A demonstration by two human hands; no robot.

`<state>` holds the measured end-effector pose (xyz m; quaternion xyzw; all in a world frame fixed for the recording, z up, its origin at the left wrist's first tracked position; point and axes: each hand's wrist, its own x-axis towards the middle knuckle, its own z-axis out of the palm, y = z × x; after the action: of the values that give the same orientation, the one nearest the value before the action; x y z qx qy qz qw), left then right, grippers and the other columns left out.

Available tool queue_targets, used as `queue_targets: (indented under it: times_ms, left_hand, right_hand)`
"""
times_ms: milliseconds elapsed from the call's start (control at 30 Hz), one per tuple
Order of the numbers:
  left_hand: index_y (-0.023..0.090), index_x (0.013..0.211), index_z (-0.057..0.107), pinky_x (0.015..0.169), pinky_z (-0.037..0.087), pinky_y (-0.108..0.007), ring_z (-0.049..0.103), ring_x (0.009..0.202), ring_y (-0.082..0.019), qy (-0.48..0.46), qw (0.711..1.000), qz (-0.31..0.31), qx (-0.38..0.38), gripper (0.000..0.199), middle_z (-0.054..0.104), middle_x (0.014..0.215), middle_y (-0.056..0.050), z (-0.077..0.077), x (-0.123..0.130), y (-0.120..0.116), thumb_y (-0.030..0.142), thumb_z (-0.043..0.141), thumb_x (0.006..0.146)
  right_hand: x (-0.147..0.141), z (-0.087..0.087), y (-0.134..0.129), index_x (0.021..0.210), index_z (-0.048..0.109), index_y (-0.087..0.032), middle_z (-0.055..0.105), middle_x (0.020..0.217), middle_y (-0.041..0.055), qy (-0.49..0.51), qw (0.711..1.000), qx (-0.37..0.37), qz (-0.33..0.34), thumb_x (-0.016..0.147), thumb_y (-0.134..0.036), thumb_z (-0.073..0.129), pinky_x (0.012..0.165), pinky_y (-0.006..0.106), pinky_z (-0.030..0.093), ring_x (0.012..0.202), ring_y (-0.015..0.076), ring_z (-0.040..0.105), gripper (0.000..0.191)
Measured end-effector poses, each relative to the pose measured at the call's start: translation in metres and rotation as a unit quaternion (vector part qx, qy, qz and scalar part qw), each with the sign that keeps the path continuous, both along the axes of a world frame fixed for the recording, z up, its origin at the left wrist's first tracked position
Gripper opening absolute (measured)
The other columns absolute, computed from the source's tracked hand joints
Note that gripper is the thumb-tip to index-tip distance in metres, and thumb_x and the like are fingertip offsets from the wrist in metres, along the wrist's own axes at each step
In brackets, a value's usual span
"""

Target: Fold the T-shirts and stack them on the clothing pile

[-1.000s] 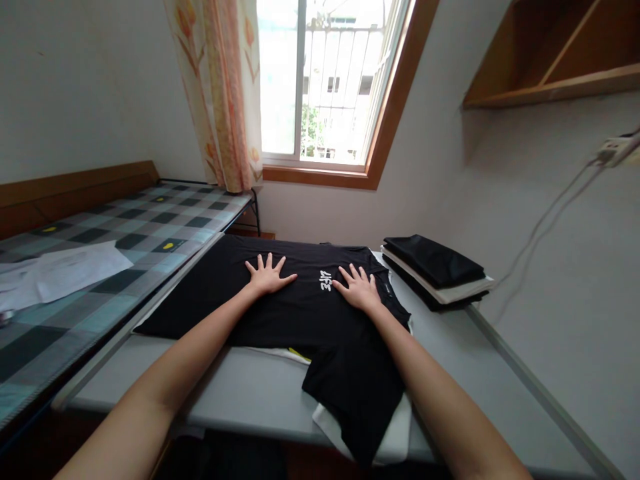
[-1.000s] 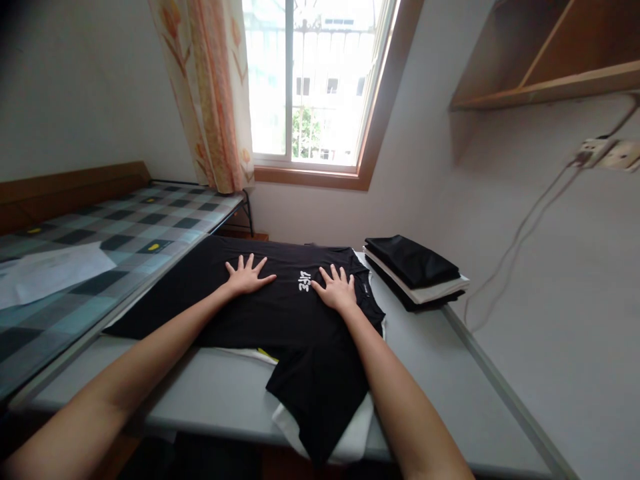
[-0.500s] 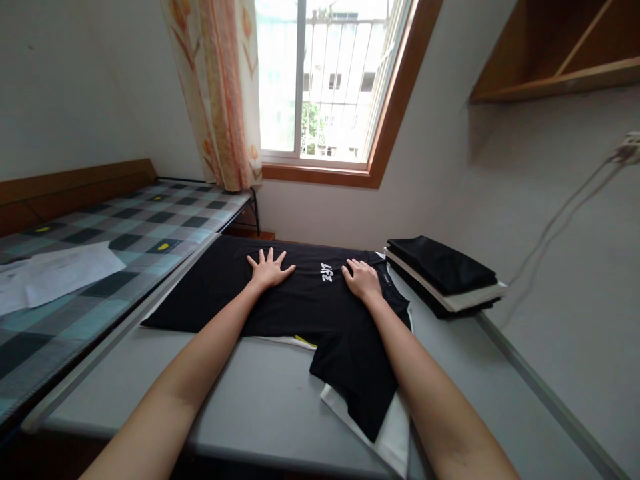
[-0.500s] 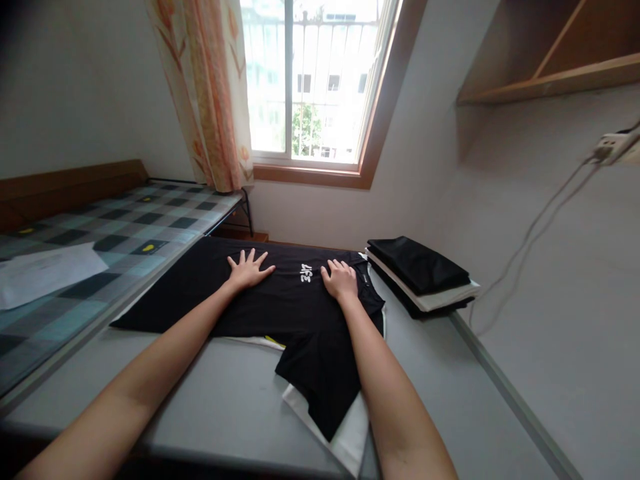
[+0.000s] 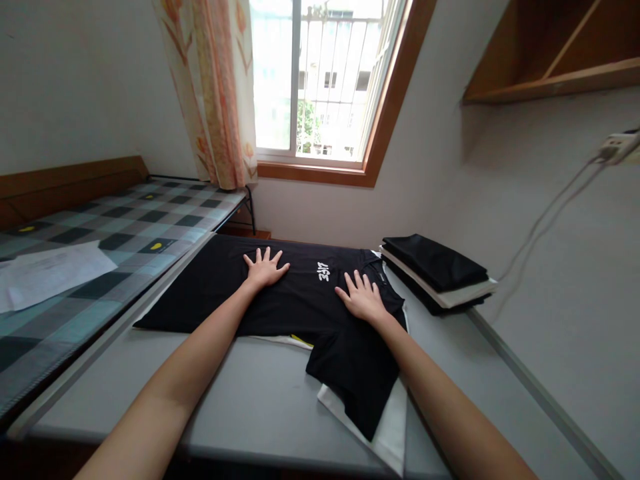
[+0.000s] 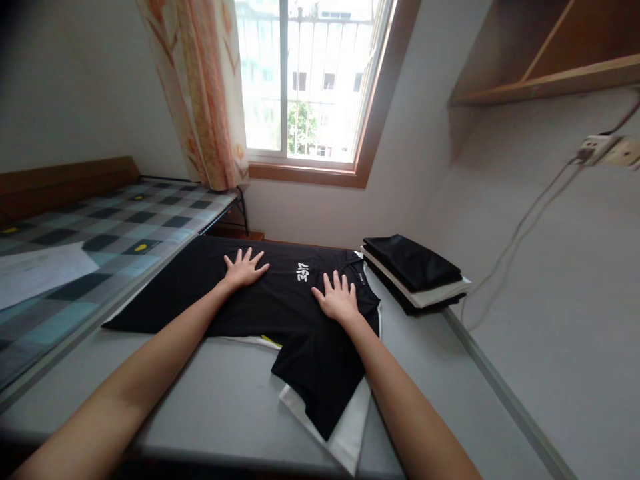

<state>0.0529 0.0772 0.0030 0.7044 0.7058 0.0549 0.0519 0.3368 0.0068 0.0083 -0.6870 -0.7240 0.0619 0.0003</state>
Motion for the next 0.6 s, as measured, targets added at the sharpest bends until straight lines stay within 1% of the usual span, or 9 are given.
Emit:
queue_targets:
  times_ms: [67,133,267,367,433,500,600]
  left_hand:
    - [0.034,0.153,0.025,0.107,0.004,-0.075,0.008,0.147,-0.043,0.004,1.0,-0.003,-0.005,0.077,0.015,0.162,-0.01,-0.001,-0.001,0.001,0.074,0.021,0.088]
    - [0.034,0.154,0.024,0.108,0.005,-0.074,0.008,0.147,-0.044,0.008,1.0,-0.004,-0.009,0.077,0.014,0.163,-0.01,-0.001,-0.002,0.002,0.074,0.021,0.088]
    - [0.032,0.154,0.024,0.11,0.007,-0.071,0.008,0.147,-0.043,0.017,1.0,-0.006,-0.013,0.076,0.014,0.162,-0.01,0.001,0.0,0.0,0.071,0.021,0.09]
    - [0.028,0.155,0.024,0.111,0.01,-0.069,0.01,0.147,-0.041,0.016,1.0,-0.012,-0.015,0.072,0.015,0.162,-0.012,0.002,0.004,-0.006,0.065,0.021,0.093]
    - [0.026,0.155,0.023,0.111,0.011,-0.069,0.01,0.147,-0.041,0.015,0.999,-0.024,-0.022,0.069,0.013,0.162,-0.013,0.003,0.006,-0.012,0.06,0.021,0.095]
    - [0.024,0.155,0.021,0.111,0.011,-0.067,0.009,0.147,-0.041,0.015,0.998,-0.044,-0.033,0.07,0.012,0.162,-0.014,0.004,0.004,-0.019,0.059,0.022,0.095]
    - [0.025,0.155,0.022,0.115,0.011,-0.06,0.01,0.148,-0.036,0.02,0.995,-0.088,-0.036,0.071,0.013,0.162,-0.014,0.004,-0.01,-0.032,0.063,0.022,0.095]
  right_hand:
    - [0.001,-0.001,-0.009,0.156,0.021,-0.024,0.011,0.163,0.0089,-0.001,1.0,-0.007,0.001,0.095,-0.065,0.021,0.117,0.054,0.011,0.149,0.0326,0.009,0.074]
    - [0.001,-0.003,-0.015,0.156,0.021,-0.025,0.011,0.163,0.0079,-0.005,1.0,0.005,-0.003,0.095,-0.065,0.02,0.118,0.054,0.009,0.149,0.0322,0.008,0.073]
    - [0.0,-0.005,-0.018,0.155,0.023,-0.026,0.014,0.163,0.007,-0.01,1.0,0.023,-0.011,0.096,-0.063,0.021,0.117,0.054,0.01,0.149,0.0314,0.01,0.07]
    - [-0.001,-0.004,-0.019,0.155,0.023,-0.027,0.015,0.163,0.0068,-0.012,1.0,0.025,-0.01,0.096,-0.063,0.022,0.117,0.053,0.011,0.149,0.0308,0.012,0.069]
    - [-0.001,-0.002,-0.019,0.155,0.023,-0.027,0.016,0.163,0.0068,-0.014,1.0,0.022,-0.009,0.096,-0.062,0.023,0.118,0.052,0.012,0.149,0.0306,0.012,0.069]
    - [0.0,-0.002,-0.019,0.155,0.022,-0.026,0.015,0.163,0.007,-0.017,1.0,0.022,-0.008,0.096,-0.062,0.023,0.118,0.052,0.012,0.149,0.0307,0.011,0.069]
    - [0.0,-0.002,-0.019,0.155,0.022,-0.027,0.015,0.163,0.0069,-0.017,1.0,0.024,-0.009,0.096,-0.063,0.022,0.117,0.052,0.012,0.149,0.0306,0.011,0.069]
